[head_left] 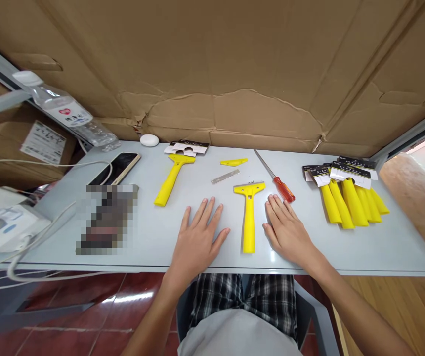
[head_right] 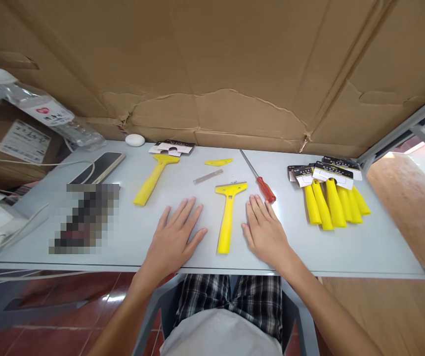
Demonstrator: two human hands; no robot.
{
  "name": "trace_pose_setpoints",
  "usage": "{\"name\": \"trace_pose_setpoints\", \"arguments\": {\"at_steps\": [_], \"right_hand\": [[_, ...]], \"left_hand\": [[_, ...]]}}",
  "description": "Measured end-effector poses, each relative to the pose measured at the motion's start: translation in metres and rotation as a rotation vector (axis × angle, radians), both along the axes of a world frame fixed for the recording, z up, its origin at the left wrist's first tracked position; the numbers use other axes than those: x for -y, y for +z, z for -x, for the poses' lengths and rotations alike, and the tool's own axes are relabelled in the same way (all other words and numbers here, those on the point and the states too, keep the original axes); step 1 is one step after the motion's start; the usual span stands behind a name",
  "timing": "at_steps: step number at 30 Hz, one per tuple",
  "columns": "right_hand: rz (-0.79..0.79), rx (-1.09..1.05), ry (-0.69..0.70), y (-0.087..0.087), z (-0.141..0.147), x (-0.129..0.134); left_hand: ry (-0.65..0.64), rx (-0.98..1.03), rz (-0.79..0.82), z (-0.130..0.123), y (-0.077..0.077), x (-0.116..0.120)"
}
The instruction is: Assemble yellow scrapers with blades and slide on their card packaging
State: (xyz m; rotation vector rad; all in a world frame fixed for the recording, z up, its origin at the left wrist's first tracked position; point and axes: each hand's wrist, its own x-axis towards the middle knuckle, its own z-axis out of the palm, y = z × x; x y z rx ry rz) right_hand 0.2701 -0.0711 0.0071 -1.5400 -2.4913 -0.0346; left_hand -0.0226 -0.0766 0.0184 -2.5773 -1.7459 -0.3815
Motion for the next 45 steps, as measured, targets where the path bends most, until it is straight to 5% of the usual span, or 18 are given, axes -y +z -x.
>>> {"name": "trace_pose_setpoints", "arguments": {"at_steps": [8, 11, 15, 18, 21, 27, 31, 34, 41, 45], "right_hand": [[0.036, 0.029, -0.014, 0.005, 0.001, 0.000], [0.036, 0.021, -0.018, 0.005, 0.001, 0.000], [0.030, -0.005, -0.022, 0.005, 0.001, -0.001], [0.026, -0.020, -0.022, 0.004, 0.000, -0.001], [0.030, -0.028, -0.024, 0.004, 0.001, -0.001], [0.023, -0.032, -0.023, 0.004, 0.001, 0.000], [0.015, -0.019, -0.017, 0.005, 0.001, 0.000], [0.016, -0.017, -0.015, 0.005, 0.001, 0.000], [0.010, -0.029, -0.021, 0.005, 0.001, 0.000], [0.019, -0.032, -0.024, 0.006, 0.001, 0.000]], "left_hand": [[0.008, -0.020, -0.005, -0.002, 0.000, 0.003], [-0.023, -0.024, 0.029, 0.009, 0.014, -0.012], [-0.005, 0.032, 0.015, 0.038, 0.056, -0.075], [0.165, 0.009, -0.037, 0.056, 0.087, -0.139], [0.332, -0.094, 0.052, 0.063, 0.101, -0.189], [0.426, -0.181, 0.281, 0.062, 0.082, -0.242], [0.480, -0.157, 0.261, 0.066, 0.058, -0.260], [0.504, -0.139, 0.229, 0.067, 0.050, -0.262], [0.489, -0.068, 0.181, 0.060, 0.065, -0.251], [0.488, -0.046, 0.166, 0.053, 0.061, -0.249]]}}
